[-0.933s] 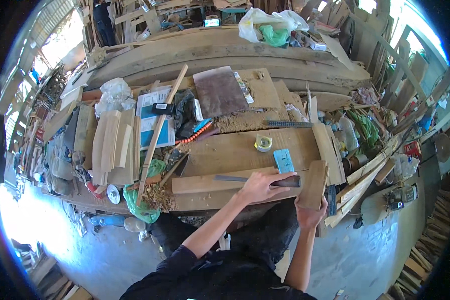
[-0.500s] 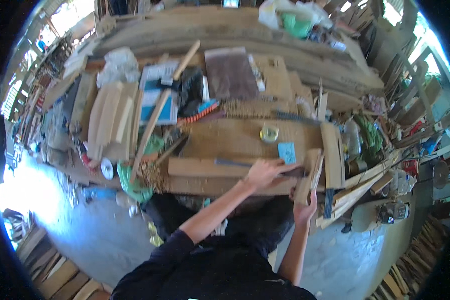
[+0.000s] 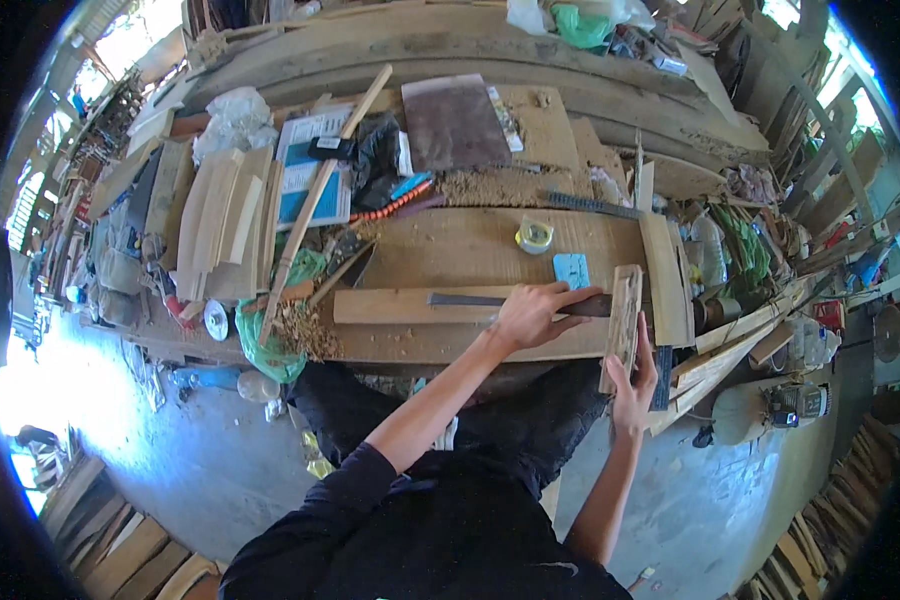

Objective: The person uses a try square to mark a piece of wood on a workbench. They then use a chisel and a wooden mallet to carve and shape the wood. The person also uses a sanding block to smooth the surface of the wood and a tape measure to measure its length.

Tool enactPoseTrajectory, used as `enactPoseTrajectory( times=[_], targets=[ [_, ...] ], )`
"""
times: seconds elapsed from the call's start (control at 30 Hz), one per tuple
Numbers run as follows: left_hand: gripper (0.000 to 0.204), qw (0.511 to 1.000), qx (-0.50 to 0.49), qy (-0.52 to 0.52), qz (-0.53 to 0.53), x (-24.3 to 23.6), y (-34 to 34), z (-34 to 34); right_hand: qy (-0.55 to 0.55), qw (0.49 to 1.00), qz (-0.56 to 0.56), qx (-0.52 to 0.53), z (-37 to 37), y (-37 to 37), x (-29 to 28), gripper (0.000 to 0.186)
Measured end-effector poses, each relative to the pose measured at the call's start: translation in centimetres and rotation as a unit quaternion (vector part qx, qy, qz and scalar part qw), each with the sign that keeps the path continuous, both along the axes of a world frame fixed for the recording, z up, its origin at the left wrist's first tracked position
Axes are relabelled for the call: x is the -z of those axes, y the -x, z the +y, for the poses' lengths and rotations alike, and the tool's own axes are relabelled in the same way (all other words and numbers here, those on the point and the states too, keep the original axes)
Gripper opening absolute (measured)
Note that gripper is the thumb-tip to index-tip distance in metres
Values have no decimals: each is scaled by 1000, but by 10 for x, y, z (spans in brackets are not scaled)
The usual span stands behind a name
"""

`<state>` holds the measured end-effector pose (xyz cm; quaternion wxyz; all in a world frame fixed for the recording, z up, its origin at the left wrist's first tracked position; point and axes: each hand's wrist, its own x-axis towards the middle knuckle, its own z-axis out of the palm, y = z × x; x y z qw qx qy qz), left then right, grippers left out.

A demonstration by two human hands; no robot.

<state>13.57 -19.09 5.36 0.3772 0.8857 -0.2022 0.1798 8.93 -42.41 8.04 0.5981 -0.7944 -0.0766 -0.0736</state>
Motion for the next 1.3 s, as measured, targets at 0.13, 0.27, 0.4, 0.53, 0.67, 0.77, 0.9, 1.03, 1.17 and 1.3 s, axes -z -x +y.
enactPoseTrajectory(
  times=[0.13,0.27,0.4,0.53,0.67,0.77,0.9,1.03,1.17,1.3],
  targets=[
    [58,1000,5,-16,18,4,2,3,-198,973,90,73,-3,1,1,83],
    [59,999,-8,-24,35,4,2,8,-71,994,89,-2,6,2,-1,79],
    [59,1000,-15,-4,-1,3,0,8,-183,977,101,35,1,8,8,76],
    [58,999,-26,-20,0,-1,-2,7,-90,995,29,20,21,9,3,76],
    [58,1000,-22,-4,11,5,-3,11,-207,973,88,47,5,10,4,75],
    [58,1000,-14,-24,1,5,-1,2,-270,947,61,164,23,4,15,78],
    [59,999,-6,-36,28,6,3,10,-81,991,103,-32,-6,7,0,76],
    [60,1000,-16,-13,16,-1,3,4,-253,951,42,171,12,0,2,76],
    [62,1000,-19,-16,16,-13,5,8,-95,992,70,-49,-8,4,7,78],
    [65,999,-23,-18,36,-50,28,24,-331,938,48,90,-5,1,2,57]
  ],
)
